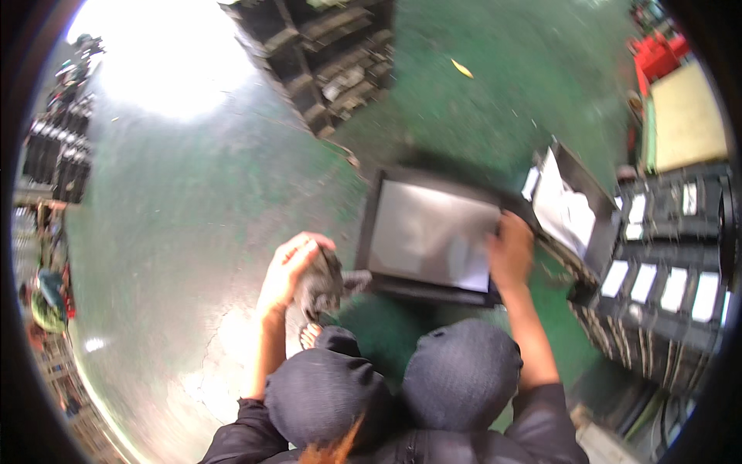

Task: The person wipes the inside of several plastic crates with a cloth and places a sheet of paper into each crate before stacking them.

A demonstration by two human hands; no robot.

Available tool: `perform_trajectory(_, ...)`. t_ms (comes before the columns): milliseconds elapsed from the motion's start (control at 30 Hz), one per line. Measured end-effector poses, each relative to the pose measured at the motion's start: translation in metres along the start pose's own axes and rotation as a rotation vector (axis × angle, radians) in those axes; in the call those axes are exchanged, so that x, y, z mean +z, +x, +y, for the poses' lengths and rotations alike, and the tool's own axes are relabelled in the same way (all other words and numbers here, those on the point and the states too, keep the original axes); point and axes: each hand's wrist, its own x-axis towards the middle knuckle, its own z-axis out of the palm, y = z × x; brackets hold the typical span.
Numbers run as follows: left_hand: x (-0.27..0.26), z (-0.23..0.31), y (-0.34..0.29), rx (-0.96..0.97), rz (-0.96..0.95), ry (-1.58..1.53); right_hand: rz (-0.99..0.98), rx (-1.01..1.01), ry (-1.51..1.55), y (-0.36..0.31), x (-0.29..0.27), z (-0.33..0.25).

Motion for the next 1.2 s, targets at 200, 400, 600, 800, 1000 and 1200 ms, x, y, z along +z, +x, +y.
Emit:
perform_trajectory(200, -0.009, -0.042, -0.036, -0.422, -0.175, 0.009, -0.580, 0.960, 0.749, -0.037, 0.003, 0.085)
perform_trajectory(400, 0.007, -0.076, -0.041, -0.609, -0.218, 0.170, -0.709, 0.600, 1.042, 0.002, -0.007, -0.012)
perform_trajectory(600, -0.025, -0.077, -0.092, -0.239, 0.306, 0.002, -0.713, 0.097, 1.079, 0.096, -0.057, -0.131)
perform_trajectory(800, -0.071, 0.051, -0.143, 0.549, 0.899, -0.270, -0.866, 0.056, 1.384, 0.159, -0.156, -0.251)
perform_trajectory(1000, -0.056, 0.155, -0.143, 0.786, 0.807, -0.147, -0.780, 0.082, 1.569, 0.224, -0.259, -0.286)
perform_trajectory(1200, 0.039, 0.207, -0.090, 0.756, 0.253, -0.095, -0.615, 0.104, 1.434, 0.300, -0.307, -0.278)
